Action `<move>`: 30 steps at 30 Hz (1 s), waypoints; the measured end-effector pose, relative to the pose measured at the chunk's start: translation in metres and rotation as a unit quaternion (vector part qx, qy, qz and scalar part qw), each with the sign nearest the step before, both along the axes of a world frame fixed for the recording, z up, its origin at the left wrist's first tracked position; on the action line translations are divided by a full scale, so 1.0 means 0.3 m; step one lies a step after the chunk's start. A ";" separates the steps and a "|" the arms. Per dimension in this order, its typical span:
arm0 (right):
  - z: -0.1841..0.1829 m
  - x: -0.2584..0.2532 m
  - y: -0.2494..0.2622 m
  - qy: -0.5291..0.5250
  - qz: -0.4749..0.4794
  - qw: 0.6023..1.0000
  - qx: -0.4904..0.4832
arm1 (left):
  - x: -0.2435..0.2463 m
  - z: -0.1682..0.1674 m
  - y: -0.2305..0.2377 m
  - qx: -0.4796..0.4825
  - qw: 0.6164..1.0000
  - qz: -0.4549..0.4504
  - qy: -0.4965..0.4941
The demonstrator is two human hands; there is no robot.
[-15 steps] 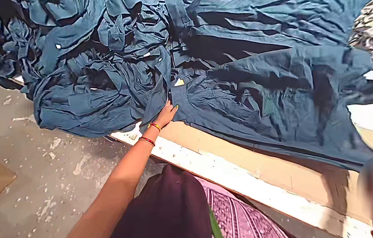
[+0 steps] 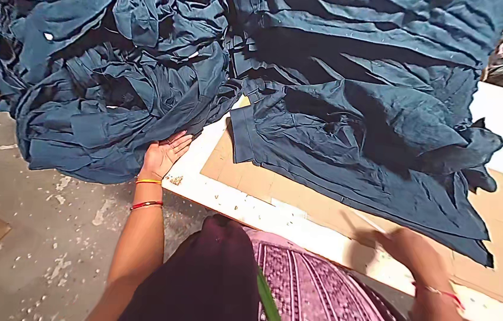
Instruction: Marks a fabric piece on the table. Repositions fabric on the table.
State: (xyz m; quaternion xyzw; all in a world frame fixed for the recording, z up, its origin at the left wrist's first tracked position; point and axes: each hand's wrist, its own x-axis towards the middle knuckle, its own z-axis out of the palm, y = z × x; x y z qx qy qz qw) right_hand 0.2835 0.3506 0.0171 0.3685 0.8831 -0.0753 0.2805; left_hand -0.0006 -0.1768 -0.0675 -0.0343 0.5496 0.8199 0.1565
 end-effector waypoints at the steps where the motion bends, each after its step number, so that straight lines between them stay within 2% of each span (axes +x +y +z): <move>1: 0.004 -0.097 -0.085 -0.009 0.088 0.995 -0.048 | -0.016 -0.011 0.002 0.024 0.999 0.033 -0.006; 3: 0.016 -0.249 -0.243 0.020 0.252 0.957 -0.141 | -0.053 0.002 0.030 0.034 0.990 0.134 -0.039; 4: 0.020 -0.311 -0.311 0.043 0.306 0.935 -0.175 | -0.070 0.030 0.063 0.032 0.975 0.210 -0.068; 6: 0.002 -0.407 -0.419 0.120 0.367 0.899 -0.208 | -0.086 0.093 0.173 0.020 0.938 0.334 -0.093; 7: -0.017 -0.438 -0.465 0.155 0.378 0.887 -0.214 | -0.069 0.098 0.240 -0.011 0.934 0.349 -0.071; 8: -0.038 -0.463 -0.503 0.184 0.386 0.878 -0.215 | -0.035 0.084 0.304 -0.075 0.946 0.316 -0.019; 10: -0.073 -0.506 -0.551 0.189 0.409 0.870 -0.199 | 0.068 0.067 0.409 -0.267 0.954 0.120 0.066; 11: -0.083 -0.514 -0.567 0.170 0.419 0.871 -0.194 | 0.126 0.081 0.458 -0.360 0.928 0.016 0.089; 12: -0.094 -0.524 -0.583 0.155 0.425 0.871 -0.193 | 0.173 0.094 0.500 -0.414 0.898 -0.058 0.135; 14: -0.118 -0.537 -0.608 0.138 0.432 0.871 -0.188 | 0.210 0.057 0.538 -0.416 0.843 -0.149 0.308; 16: -0.136 -0.535 -0.621 0.145 0.434 0.872 -0.172 | 0.173 -0.022 0.560 -0.411 0.757 -0.184 0.473; 18: -0.162 -0.527 -0.624 0.187 0.430 0.871 -0.147 | 0.103 -0.061 0.576 -0.436 0.687 -0.240 0.529; 20: -0.189 -0.534 -0.628 0.236 0.428 0.866 -0.106 | 0.028 -0.072 0.580 -0.452 0.636 -0.275 0.562; 22: -0.211 -0.545 -0.622 0.264 0.425 0.863 -0.069 | -0.025 -0.081 0.574 -0.430 0.618 -0.278 0.597; 24: -0.221 -0.554 -0.601 0.267 0.428 0.862 -0.049 | -0.061 -0.084 0.562 -0.407 0.635 -0.289 0.590; 26: -0.225 -0.570 -0.577 0.278 0.443 0.851 -0.042 | -0.093 -0.080 0.548 -0.402 0.627 -0.293 0.599; 28: -0.231 -0.586 -0.562 0.295 0.467 0.832 -0.051 | -0.110 -0.077 0.544 -0.407 0.589 -0.285 0.637; 30: -0.239 -0.604 -0.553 0.304 0.462 0.829 -0.082 | -0.116 -0.077 0.548 -0.407 0.549 -0.272 0.677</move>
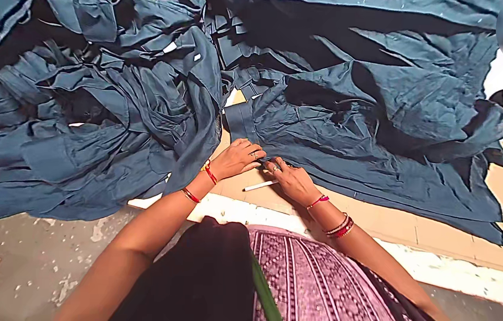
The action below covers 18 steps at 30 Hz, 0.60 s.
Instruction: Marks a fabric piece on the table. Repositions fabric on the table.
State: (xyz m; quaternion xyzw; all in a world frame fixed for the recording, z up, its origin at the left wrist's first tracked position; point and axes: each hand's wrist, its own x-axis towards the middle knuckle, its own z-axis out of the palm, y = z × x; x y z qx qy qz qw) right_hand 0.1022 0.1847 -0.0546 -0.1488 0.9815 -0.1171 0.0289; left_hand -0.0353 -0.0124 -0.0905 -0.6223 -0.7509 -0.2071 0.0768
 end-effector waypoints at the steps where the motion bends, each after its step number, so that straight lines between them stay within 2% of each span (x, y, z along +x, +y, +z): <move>1: -0.002 -0.009 -0.001 -0.009 -0.010 1.000 -0.018 | -0.003 0.000 0.004 0.012 1.000 -0.012 0.020; 5: -0.019 -0.032 -0.025 0.046 -0.005 0.999 0.006 | -0.008 -0.030 0.013 0.101 0.994 -0.011 0.029; 8: 0.014 -0.044 -0.038 -0.005 0.020 0.998 0.060 | -0.011 -0.038 0.015 0.139 0.990 0.020 -0.012; 10: 0.031 -0.062 -0.020 -0.023 0.032 0.997 0.061 | -0.012 -0.038 0.022 0.152 0.987 0.043 -0.029; 11: 0.017 -0.071 0.000 0.006 0.040 0.998 0.041 | -0.012 -0.038 0.024 0.155 0.986 0.047 -0.029; 14: -0.090 -0.095 0.049 0.200 0.064 0.976 -0.051 | -0.014 -0.042 0.025 0.159 0.987 0.014 -0.006; 16: -0.108 -0.098 0.036 0.228 0.043 0.969 -0.090 | -0.007 -0.039 0.021 0.161 0.987 -0.002 0.001; 18: -0.107 -0.095 0.011 0.206 -0.003 0.970 -0.127 | 0.002 -0.045 0.011 0.168 0.986 0.004 -0.017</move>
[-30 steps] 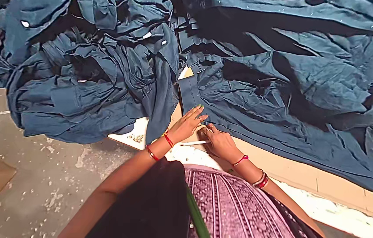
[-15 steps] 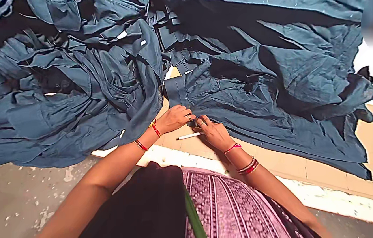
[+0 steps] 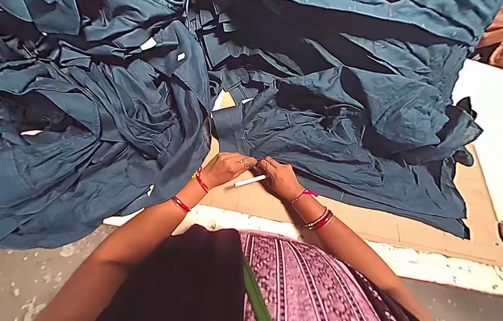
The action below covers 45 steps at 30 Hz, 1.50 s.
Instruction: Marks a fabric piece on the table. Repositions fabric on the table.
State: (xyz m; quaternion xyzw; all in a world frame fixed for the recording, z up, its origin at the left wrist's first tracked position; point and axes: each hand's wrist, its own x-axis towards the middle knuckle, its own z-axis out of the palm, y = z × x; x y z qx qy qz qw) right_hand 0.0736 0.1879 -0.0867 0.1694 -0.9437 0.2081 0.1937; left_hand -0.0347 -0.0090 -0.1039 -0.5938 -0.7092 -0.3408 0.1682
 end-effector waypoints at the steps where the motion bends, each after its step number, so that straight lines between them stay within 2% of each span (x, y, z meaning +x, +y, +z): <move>1: -0.006 0.002 -0.007 -0.003 -0.014 1.000 -0.015 | 0.006 -0.004 -0.004 0.005 1.000 0.006 -0.012; 6: -0.029 -0.005 0.007 0.031 -0.013 0.999 -0.015 | 0.020 0.004 0.000 -0.026 0.997 0.005 -0.072; 11: -0.005 -0.008 -0.008 0.012 -0.009 0.999 -0.033 | 0.035 0.019 -0.006 -0.058 0.998 -0.002 -0.030; 14: 0.023 0.038 -0.013 -0.045 -0.023 0.997 -0.056 | 0.064 0.012 0.001 -0.070 0.997 0.023 -0.031; 16: 0.088 0.089 0.014 -0.154 -0.073 0.985 -0.026 | 0.072 0.016 0.006 -0.079 0.996 0.045 -0.009; 18: 0.168 0.197 0.074 -0.305 -0.168 0.937 0.021 | 0.076 0.004 -0.020 -0.079 0.996 0.048 0.010; 19: 0.187 0.269 0.124 -0.347 -0.233 0.908 0.032 | 0.074 -0.003 -0.039 -0.071 0.996 0.042 0.022; 23: 0.200 0.604 0.444 -0.406 -0.498 0.766 0.020 | 0.074 -0.007 -0.113 -0.035 0.997 0.029 0.062; 25: 0.198 0.789 0.620 -0.409 -0.560 0.721 -0.005 | 0.104 -0.006 -0.157 -0.043 0.996 0.052 0.053; 27: 0.183 0.966 0.772 -0.385 -0.564 0.728 -0.066 | 0.139 -0.007 -0.197 -0.070 0.994 0.081 0.022; 29: 0.162 1.092 0.885 -0.308 -0.535 0.765 -0.182 | 0.165 -0.007 -0.222 -0.107 0.989 0.099 -0.022; 30: 0.155 1.125 0.918 -0.267 -0.529 0.766 -0.250 | 0.173 -0.005 -0.228 -0.117 0.987 0.107 -0.040; 31: 0.147 1.141 0.943 -0.227 -0.527 0.750 -0.329 | 0.176 -0.004 -0.233 -0.124 0.985 0.113 -0.049; 33: 0.150 1.140 0.982 -0.167 -0.523 0.661 -0.512 | 0.179 0.003 -0.232 -0.134 0.981 0.125 -0.065; 34: 0.163 1.129 1.001 -0.156 -0.524 0.617 -0.566 | 0.184 0.010 -0.227 -0.140 0.979 0.132 -0.071; 35: 0.174 1.113 1.019 -0.154 -0.530 0.597 -0.583 | 0.187 0.014 -0.223 -0.147 0.976 0.139 -0.075; 36: 0.184 1.092 1.036 -0.158 -0.543 0.598 -0.567 | 0.192 0.019 -0.220 -0.153 0.975 0.145 -0.074; 37: 0.187 1.071 1.053 -0.166 -0.562 0.620 -0.522 | 0.198 0.024 -0.219 -0.158 0.973 0.152 -0.069; 40: 0.233 1.053 1.103 -0.239 -0.599 0.704 -0.297 | 0.213 0.028 -0.214 -0.160 0.971 0.167 -0.059; 42: 0.250 1.065 1.143 -0.340 -0.587 0.699 -0.227 | 0.221 0.024 -0.214 -0.158 0.970 0.178 -0.059; 45: 0.222 1.076 1.181 -0.419 -0.526 0.702 -0.234 | 0.227 0.022 -0.206 -0.153 0.969 0.188 -0.056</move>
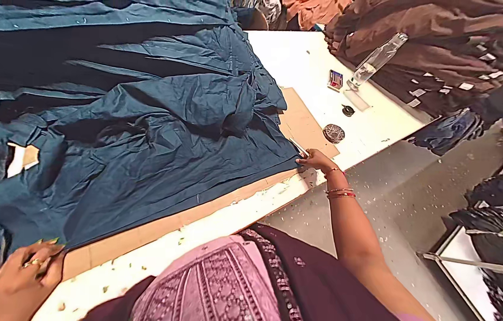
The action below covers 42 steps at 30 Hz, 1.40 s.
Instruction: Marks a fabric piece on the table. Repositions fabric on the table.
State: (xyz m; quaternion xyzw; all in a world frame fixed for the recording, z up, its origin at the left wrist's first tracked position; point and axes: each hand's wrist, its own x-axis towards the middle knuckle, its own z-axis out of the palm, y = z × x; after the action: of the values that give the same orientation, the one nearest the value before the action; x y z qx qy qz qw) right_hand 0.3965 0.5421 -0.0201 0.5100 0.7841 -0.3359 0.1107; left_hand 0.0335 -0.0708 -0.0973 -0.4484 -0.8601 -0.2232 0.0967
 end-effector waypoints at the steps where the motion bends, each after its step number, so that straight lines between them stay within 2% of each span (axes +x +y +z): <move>1: -0.005 0.005 0.009 0.021 0.013 1.000 0.003 | 0.005 0.000 0.003 0.001 1.000 0.005 0.002; 2: -0.009 0.018 0.005 0.071 0.016 0.997 0.006 | 0.011 0.003 0.003 -0.001 1.000 0.010 0.000; 4: -0.007 0.041 -0.020 0.226 -0.048 0.973 -0.001 | 0.020 0.011 0.005 0.000 1.000 0.017 -0.007; 5: 0.002 0.047 -0.026 0.273 -0.087 0.958 -0.009 | 0.020 0.011 0.007 0.001 1.000 0.017 -0.005; 6: 0.005 0.055 -0.022 0.272 -0.100 0.957 0.013 | 0.017 0.008 0.008 0.000 1.000 0.016 -0.002; 8: -0.014 0.059 -0.006 0.124 -0.053 0.987 0.089 | 0.011 0.001 0.003 -0.010 1.000 0.010 -0.003; 9: -0.025 0.047 -0.001 0.038 -0.027 0.994 0.097 | 0.009 0.000 0.003 -0.016 1.000 0.009 -0.004; 11: -0.044 0.019 -0.021 -0.073 -0.005 0.992 0.104 | 0.010 -0.001 0.002 -0.017 1.000 0.005 -0.001; 13: -0.022 -0.013 -0.047 -0.126 -0.007 0.984 0.125 | 0.013 0.002 0.004 -0.012 1.000 0.003 0.004; 19: 0.043 -0.070 -0.079 -0.060 -0.120 0.970 0.200 | 0.015 0.001 0.001 -0.013 1.000 0.004 0.000; 23: 0.019 -0.092 -0.036 -0.020 -0.109 0.987 0.114 | 0.008 -0.006 -0.002 -0.001 1.000 -0.005 0.017; 28: 0.023 -0.088 -0.014 0.013 -0.065 0.994 0.085 | 0.015 0.003 0.008 0.003 1.000 -0.004 0.014; 31: 0.079 -0.010 -0.029 0.094 -0.131 0.984 0.079 | 0.016 0.004 0.010 0.006 1.000 -0.004 0.016; 34: 0.070 0.061 -0.016 0.162 -0.184 0.969 0.013 | 0.009 0.001 0.009 0.005 1.000 -0.009 0.019; 38: -0.011 0.082 0.009 0.048 -0.088 0.994 0.031 | -0.006 -0.022 -0.011 0.004 1.000 -0.021 0.015; 42: -0.015 0.045 -0.037 -0.042 -0.006 0.992 0.121 | -0.020 -0.016 -0.023 -0.003 0.999 -0.037 0.011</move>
State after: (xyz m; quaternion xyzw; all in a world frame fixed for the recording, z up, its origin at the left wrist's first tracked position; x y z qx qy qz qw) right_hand 0.4100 0.5310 -0.0245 0.5384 0.8103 -0.2175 0.0789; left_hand 0.0275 -0.0778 -0.1021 -0.4825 -0.8425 -0.2191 0.0966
